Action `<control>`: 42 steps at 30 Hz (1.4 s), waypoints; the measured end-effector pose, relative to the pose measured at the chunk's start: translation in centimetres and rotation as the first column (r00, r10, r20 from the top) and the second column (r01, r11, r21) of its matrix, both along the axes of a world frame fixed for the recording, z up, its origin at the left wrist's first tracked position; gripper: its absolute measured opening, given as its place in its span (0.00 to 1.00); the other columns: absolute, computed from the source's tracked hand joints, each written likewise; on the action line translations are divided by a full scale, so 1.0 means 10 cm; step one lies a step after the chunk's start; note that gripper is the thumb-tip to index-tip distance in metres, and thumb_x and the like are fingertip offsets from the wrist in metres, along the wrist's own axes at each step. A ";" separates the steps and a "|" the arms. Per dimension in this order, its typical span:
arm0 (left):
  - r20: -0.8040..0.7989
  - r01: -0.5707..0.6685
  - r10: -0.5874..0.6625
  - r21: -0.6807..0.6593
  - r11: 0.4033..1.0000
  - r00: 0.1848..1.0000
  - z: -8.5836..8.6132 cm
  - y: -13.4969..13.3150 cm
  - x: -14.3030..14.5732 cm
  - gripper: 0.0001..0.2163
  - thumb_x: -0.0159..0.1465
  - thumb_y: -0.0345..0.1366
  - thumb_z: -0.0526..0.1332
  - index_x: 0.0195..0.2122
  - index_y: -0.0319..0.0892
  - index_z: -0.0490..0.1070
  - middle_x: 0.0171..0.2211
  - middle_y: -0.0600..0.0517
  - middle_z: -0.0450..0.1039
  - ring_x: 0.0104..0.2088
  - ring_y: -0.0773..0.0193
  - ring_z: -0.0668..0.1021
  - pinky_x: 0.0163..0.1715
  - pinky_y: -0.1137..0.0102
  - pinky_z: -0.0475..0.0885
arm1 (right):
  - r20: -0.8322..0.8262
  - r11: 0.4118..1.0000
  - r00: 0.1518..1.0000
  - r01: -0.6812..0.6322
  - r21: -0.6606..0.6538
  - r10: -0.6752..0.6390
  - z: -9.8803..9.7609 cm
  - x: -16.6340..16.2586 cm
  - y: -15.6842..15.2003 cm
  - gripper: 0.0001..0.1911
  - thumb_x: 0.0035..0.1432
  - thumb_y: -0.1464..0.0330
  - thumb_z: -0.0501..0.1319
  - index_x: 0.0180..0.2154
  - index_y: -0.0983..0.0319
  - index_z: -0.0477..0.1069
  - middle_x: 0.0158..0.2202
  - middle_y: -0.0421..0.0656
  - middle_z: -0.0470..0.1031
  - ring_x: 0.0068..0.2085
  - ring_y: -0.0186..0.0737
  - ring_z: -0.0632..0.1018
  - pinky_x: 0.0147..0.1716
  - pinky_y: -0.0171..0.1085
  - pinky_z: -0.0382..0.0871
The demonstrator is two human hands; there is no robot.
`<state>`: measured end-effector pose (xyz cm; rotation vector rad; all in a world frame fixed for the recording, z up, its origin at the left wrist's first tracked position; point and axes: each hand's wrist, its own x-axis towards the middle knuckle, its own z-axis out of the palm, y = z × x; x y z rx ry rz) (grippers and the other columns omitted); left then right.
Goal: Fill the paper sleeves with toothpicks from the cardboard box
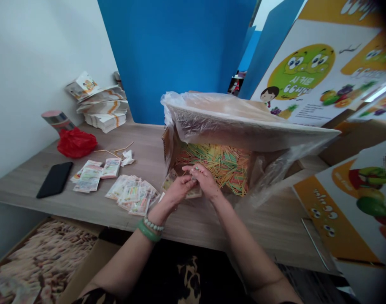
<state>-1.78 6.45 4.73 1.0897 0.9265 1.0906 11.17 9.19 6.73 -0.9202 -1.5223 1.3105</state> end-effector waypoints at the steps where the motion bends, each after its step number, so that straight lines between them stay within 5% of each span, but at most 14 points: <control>1: 0.028 -0.011 0.011 -0.005 1.000 1.000 -0.02 0.05 0.02 0.16 0.54 0.49 0.69 0.30 0.38 0.78 0.30 0.51 0.77 0.34 0.63 0.75 0.38 0.69 0.68 | 0.027 1.000 1.000 -0.008 0.027 0.007 -0.01 0.03 0.05 0.14 0.63 0.55 0.57 0.37 0.58 0.73 0.47 0.44 0.80 0.48 0.40 0.77 0.49 0.41 0.68; 11: 0.289 -0.018 0.056 -0.132 0.991 0.956 -0.07 0.40 0.18 0.19 0.52 0.47 0.72 0.39 0.38 0.80 0.35 0.48 0.80 0.36 0.61 0.77 0.42 0.66 0.70 | -0.184 0.991 0.978 0.084 -0.105 -0.102 -0.03 0.31 0.49 0.31 0.64 0.43 0.48 0.52 0.58 0.72 0.56 0.50 0.76 0.57 0.46 0.75 0.59 0.48 0.64; 15: 0.276 -0.010 0.040 -0.111 0.994 0.960 -0.09 0.43 0.18 0.19 0.53 0.47 0.71 0.41 0.39 0.80 0.40 0.45 0.80 0.41 0.57 0.78 0.45 0.65 0.70 | -0.084 0.991 0.994 0.061 -0.116 -0.071 0.01 0.31 0.48 0.30 0.63 0.43 0.49 0.49 0.56 0.76 0.55 0.47 0.77 0.58 0.46 0.74 0.59 0.47 0.63; 21: 0.213 -0.059 0.074 -0.075 0.995 0.974 -0.11 0.41 0.15 0.18 0.51 0.48 0.72 0.35 0.38 0.80 0.35 0.47 0.81 0.39 0.59 0.78 0.44 0.66 0.69 | 0.154 0.964 0.983 -0.057 -0.259 0.100 0.00 0.25 0.38 0.22 0.58 0.47 0.59 0.40 0.56 0.79 0.46 0.46 0.80 0.52 0.49 0.77 0.56 0.50 0.66; 26: 0.205 -0.070 0.090 -0.101 0.992 0.975 -0.10 0.29 0.07 0.16 0.52 0.47 0.72 0.34 0.39 0.80 0.33 0.49 0.80 0.34 0.62 0.76 0.40 0.68 0.68 | -0.046 0.971 0.999 -0.037 -0.235 0.026 0.02 0.23 0.29 0.21 0.56 0.54 0.64 0.49 0.55 0.74 0.50 0.46 0.79 0.52 0.46 0.77 0.55 0.48 0.67; 31: 0.235 -0.090 0.121 -0.140 0.986 0.964 -0.07 0.17 0.02 0.17 0.50 0.46 0.73 0.35 0.38 0.80 0.32 0.50 0.79 0.32 0.64 0.75 0.37 0.69 0.68 | -0.119 0.987 0.991 0.038 -0.159 -0.057 0.07 0.12 0.15 0.13 0.55 0.57 0.63 0.36 0.59 0.77 0.41 0.45 0.82 0.44 0.44 0.80 0.49 0.45 0.70; 38: 0.150 -0.113 0.139 -0.165 0.980 0.979 -0.17 -0.29 -0.15 0.16 0.56 0.48 0.68 0.34 0.39 0.80 0.30 0.50 0.77 0.33 0.62 0.75 0.36 0.68 0.67 | 0.078 0.981 0.989 -0.109 -0.163 0.123 0.04 0.06 -0.17 0.17 0.58 0.54 0.61 0.38 0.58 0.80 0.45 0.46 0.82 0.48 0.47 0.79 0.55 0.48 0.66; 42: 0.155 -0.156 0.184 -0.173 0.972 0.971 -0.21 -0.57 -0.18 0.12 0.56 0.42 0.67 0.38 0.40 0.81 0.33 0.49 0.79 0.39 0.59 0.76 0.42 0.66 0.67 | 0.058 0.928 0.950 -0.287 -0.240 0.308 -0.03 0.03 -0.35 0.19 0.56 0.50 0.63 0.39 0.57 0.81 0.59 0.46 0.74 0.62 0.50 0.71 0.63 0.51 0.58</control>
